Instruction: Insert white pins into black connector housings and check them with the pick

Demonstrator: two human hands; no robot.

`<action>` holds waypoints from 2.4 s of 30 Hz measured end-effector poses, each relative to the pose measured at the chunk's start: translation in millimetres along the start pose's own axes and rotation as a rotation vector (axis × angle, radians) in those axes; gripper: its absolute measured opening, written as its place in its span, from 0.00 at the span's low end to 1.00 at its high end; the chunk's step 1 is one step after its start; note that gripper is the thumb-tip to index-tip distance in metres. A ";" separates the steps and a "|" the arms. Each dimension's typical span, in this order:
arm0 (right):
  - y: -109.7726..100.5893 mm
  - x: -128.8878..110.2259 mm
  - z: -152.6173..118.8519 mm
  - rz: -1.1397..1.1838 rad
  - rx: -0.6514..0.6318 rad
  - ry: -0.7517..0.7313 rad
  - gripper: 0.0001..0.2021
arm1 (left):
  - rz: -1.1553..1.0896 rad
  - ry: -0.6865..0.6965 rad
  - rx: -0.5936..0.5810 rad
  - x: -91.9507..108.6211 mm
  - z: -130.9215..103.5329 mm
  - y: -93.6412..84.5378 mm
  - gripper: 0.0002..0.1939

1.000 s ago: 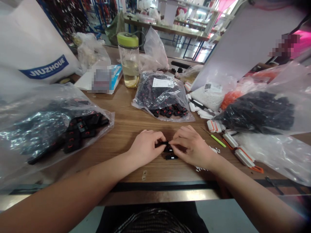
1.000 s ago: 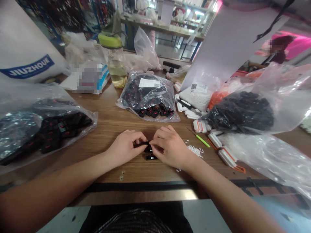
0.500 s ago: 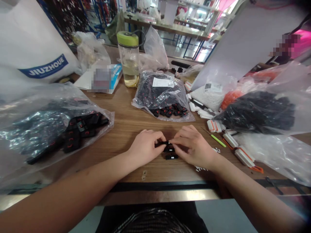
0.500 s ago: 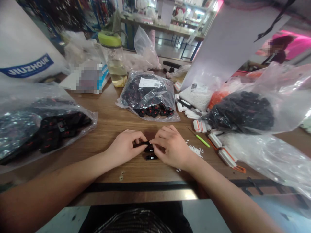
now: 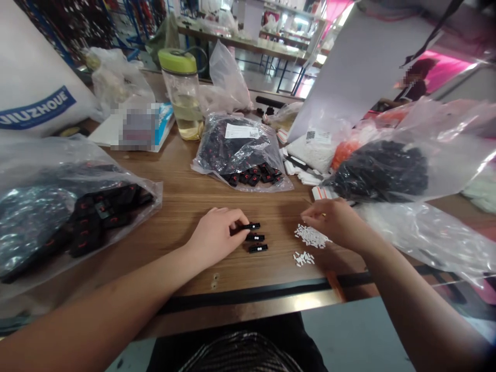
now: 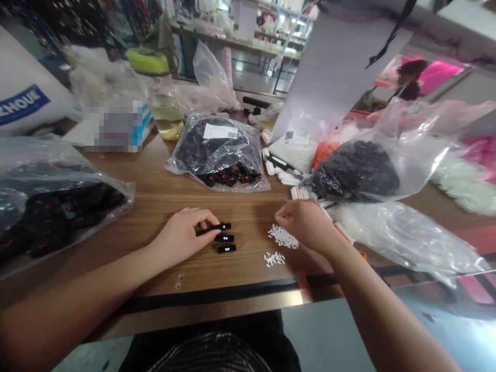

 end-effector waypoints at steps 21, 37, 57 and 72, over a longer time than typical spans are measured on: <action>8.0 44.5 -2.6 0.026 -0.121 0.196 0.10 | 0.007 0.011 -0.014 1.3 0.0 -1.4 0.01; 3.6 38.3 -15.4 -0.076 0.024 0.056 0.10 | 0.016 0.002 -0.021 3.3 0.3 -3.1 0.02; 8.0 51.2 -13.4 -0.025 0.065 0.193 0.10 | 0.024 0.025 -0.020 2.6 0.1 -2.0 0.02; 50.7 -103.8 24.7 0.206 -0.122 -0.281 0.05 | 0.014 -0.009 -0.021 4.3 0.2 -2.6 0.02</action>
Point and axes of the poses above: each hand's wrist, its own z-axis towards the middle knuckle, its own y-axis out of the palm, x = y × z, the point moved 6 cm from there along z, towards the middle knuckle, and after that the axes turned 6 degrees about z, right-handed, at the moved point
